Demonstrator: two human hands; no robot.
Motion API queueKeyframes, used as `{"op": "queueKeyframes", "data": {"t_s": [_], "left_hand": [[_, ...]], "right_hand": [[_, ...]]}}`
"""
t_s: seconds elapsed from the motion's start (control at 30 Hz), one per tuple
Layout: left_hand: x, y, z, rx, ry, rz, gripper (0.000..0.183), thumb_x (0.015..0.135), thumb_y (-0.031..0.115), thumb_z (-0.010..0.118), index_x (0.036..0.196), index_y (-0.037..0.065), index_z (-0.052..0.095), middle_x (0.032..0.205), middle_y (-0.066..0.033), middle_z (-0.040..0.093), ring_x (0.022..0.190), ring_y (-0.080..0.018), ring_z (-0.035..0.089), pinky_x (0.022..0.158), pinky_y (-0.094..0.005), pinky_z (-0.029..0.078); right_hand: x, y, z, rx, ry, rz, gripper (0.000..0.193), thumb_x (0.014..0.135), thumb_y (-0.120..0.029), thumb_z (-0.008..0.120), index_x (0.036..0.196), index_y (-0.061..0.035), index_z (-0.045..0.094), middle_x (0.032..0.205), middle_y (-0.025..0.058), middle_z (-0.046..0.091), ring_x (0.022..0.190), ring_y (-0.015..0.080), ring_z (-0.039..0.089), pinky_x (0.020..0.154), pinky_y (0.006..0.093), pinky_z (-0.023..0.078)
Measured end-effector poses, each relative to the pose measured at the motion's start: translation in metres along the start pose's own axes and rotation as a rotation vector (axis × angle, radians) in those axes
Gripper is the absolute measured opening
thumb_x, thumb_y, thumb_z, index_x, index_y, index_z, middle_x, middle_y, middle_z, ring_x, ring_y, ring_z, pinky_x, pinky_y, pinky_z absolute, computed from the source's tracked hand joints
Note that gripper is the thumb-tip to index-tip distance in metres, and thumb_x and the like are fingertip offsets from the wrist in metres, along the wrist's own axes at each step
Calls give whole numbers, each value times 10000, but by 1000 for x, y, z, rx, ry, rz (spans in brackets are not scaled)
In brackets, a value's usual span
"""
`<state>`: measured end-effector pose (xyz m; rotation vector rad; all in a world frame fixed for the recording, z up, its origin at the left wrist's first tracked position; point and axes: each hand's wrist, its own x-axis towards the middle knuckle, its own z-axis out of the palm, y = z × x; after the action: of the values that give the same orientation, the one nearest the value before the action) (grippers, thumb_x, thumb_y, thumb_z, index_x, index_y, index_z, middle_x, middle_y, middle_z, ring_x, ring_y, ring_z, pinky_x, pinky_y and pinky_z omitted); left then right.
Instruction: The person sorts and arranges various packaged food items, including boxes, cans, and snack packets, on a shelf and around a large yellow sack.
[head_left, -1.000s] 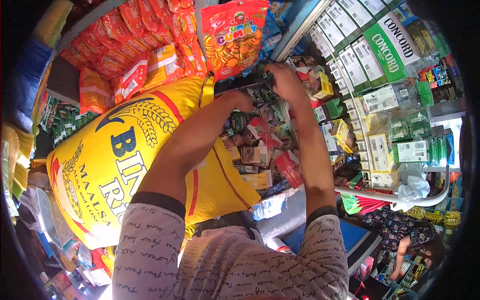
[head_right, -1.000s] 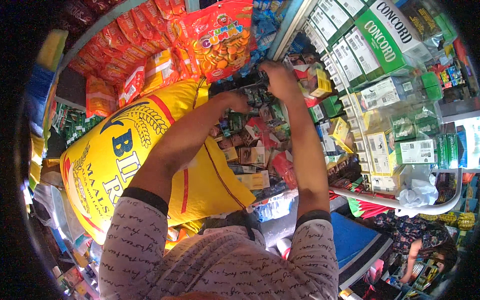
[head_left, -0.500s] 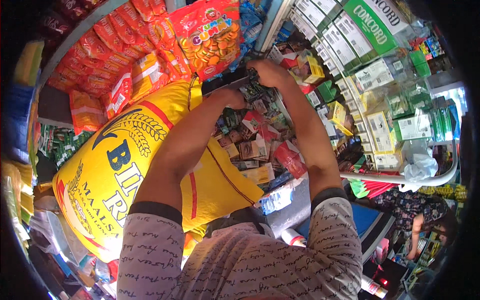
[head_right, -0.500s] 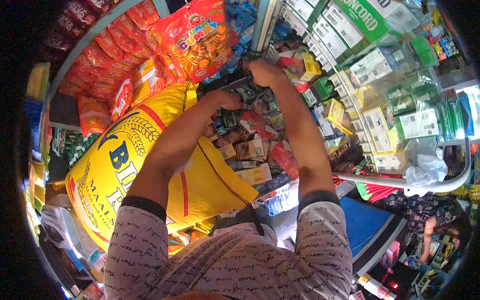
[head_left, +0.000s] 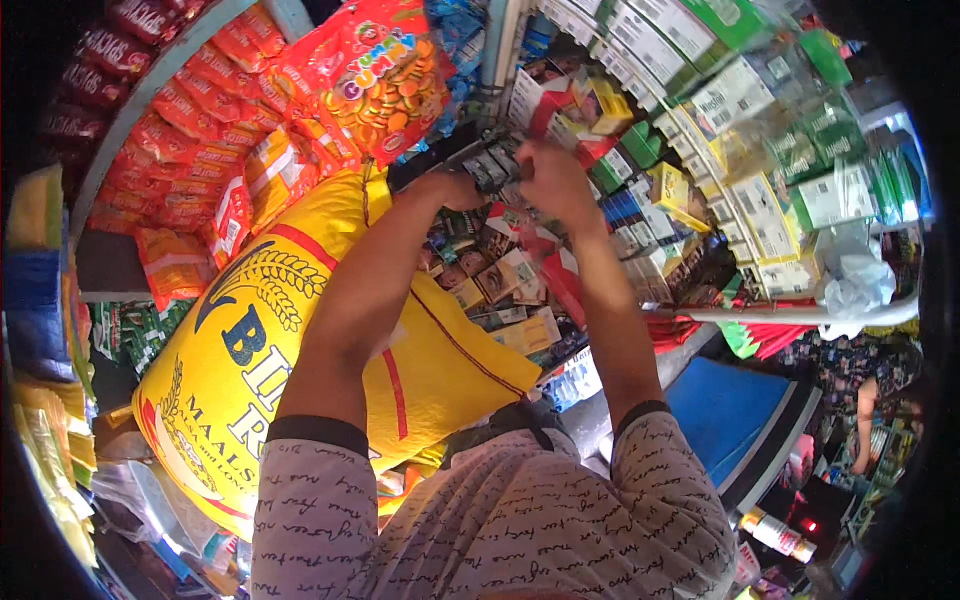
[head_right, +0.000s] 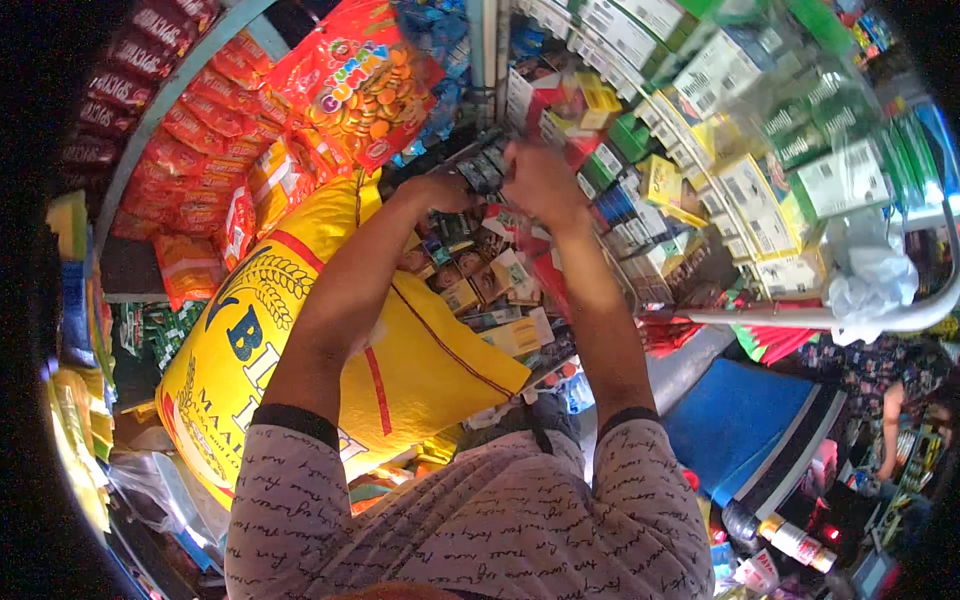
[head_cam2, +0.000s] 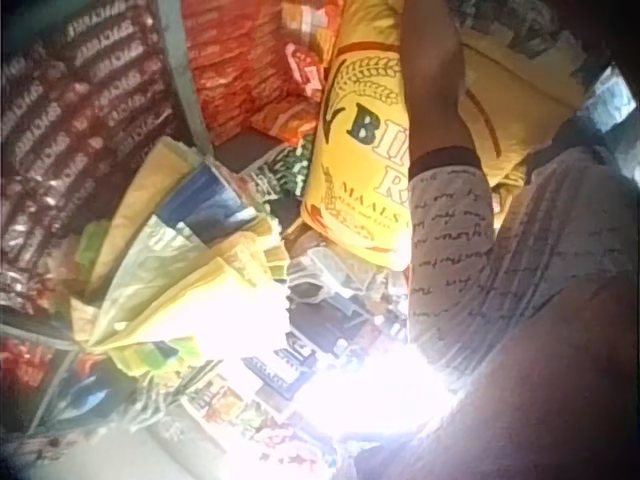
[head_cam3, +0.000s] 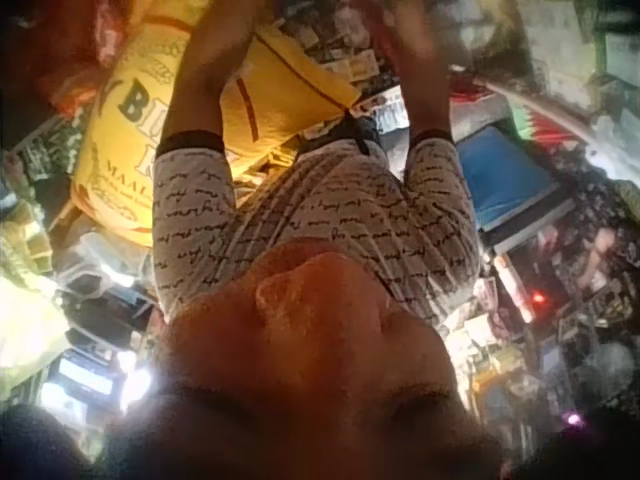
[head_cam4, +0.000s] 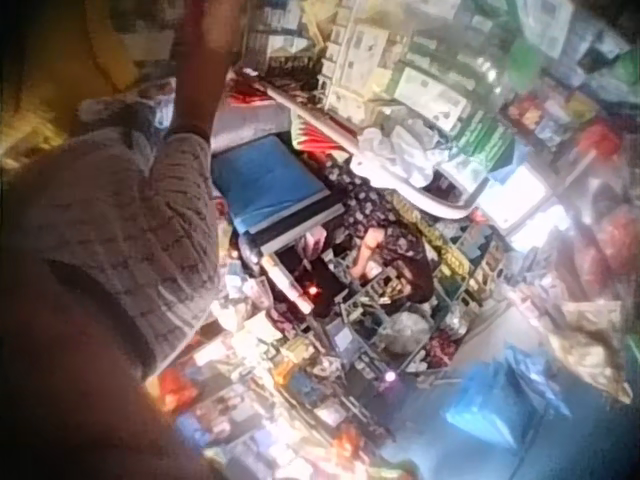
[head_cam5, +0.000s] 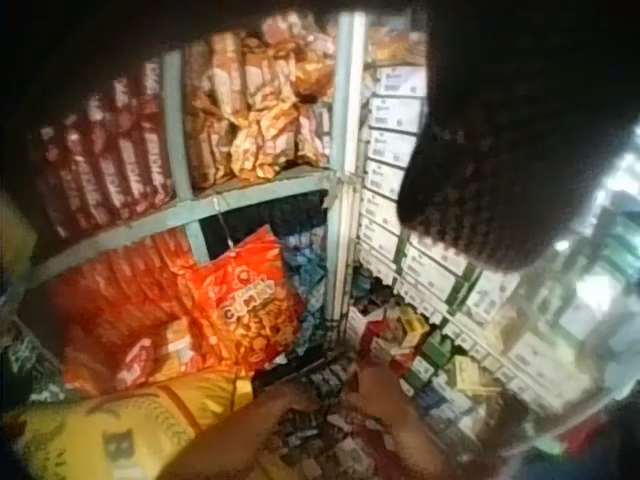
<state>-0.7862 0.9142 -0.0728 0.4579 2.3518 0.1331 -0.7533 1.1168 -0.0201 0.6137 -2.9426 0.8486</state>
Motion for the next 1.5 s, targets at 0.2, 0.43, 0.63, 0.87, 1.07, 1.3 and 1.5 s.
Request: {"op": "queueKeyframes", "data": {"t_s": [0.2, 0.43, 0.63, 0.87, 1.07, 1.3, 1.5], "left_hand": [[6, 0, 1, 52, -45, -73, 702, 931, 601, 461, 1343, 43, 567, 1431, -165, 516, 1312, -325, 497, 1070, -410, 414], [8, -3, -7, -25, -186, -26, 695, 923, 573, 480, 1396, 64, 514, 1491, -143, 455, 1358, -303, 454, 1084, -395, 395], [38, -35, 1, 103, -223, 172, 505, 900, 444, 525, 1272, 121, 635, 1252, -102, 623, 1092, -241, 578, 925, -392, 454], [64, -56, 18, -75, -233, 134, 336, 883, 396, 537, 933, 146, 756, 847, -35, 640, 745, -185, 516, 667, -388, 415], [51, -29, 13, -418, -455, 192, 439, 909, 440, 521, 1242, 204, 680, 1277, -51, 634, 1075, -152, 592, 971, -342, 421], [25, -15, -2, -79, -424, 253, 475, 917, 467, 539, 1288, 191, 646, 1343, -24, 614, 1189, -168, 573, 1061, -377, 381], [25, -22, 2, 107, -361, 290, 483, 900, 415, 555, 1279, 130, 644, 1284, -48, 649, 1126, -213, 593, 979, -366, 455]], "right_hand": [[-78, 25, 0, -198, -336, 28, 435, 782, -294, 695, 1119, -25, 635, 1052, 246, 674, 1025, 408, 645, 921, 479, 503], [-168, -15, -1, -298, 44, 363, 679, 695, -337, 801, 1271, -88, 541, 1346, 202, 486, 1283, 431, 433, 1045, 578, 333], [-197, -13, -23, -42, 227, 359, 638, 624, -264, 827, 1206, -137, 598, 1277, 194, 527, 1208, 403, 469, 1021, 535, 346], [-196, -21, -48, 428, 427, 245, 553, 575, -28, 838, 1090, -43, 637, 1089, 141, 640, 1032, 287, 613, 919, 367, 473], [-189, -28, -54, 579, 608, 240, 577, 627, -34, 826, 1164, -46, 614, 1183, 123, 608, 1136, 250, 575, 991, 361, 434], [-168, 21, -13, 73, 384, -27, 501, 740, -85, 773, 1203, -24, 591, 1276, 189, 592, 1188, 376, 562, 1032, 428, 429], [-221, -5, -60, 92, 53, 198, 517, 731, -2, 666, 1237, -67, 585, 1265, 208, 580, 1215, 403, 533, 1029, 460, 426]]}}
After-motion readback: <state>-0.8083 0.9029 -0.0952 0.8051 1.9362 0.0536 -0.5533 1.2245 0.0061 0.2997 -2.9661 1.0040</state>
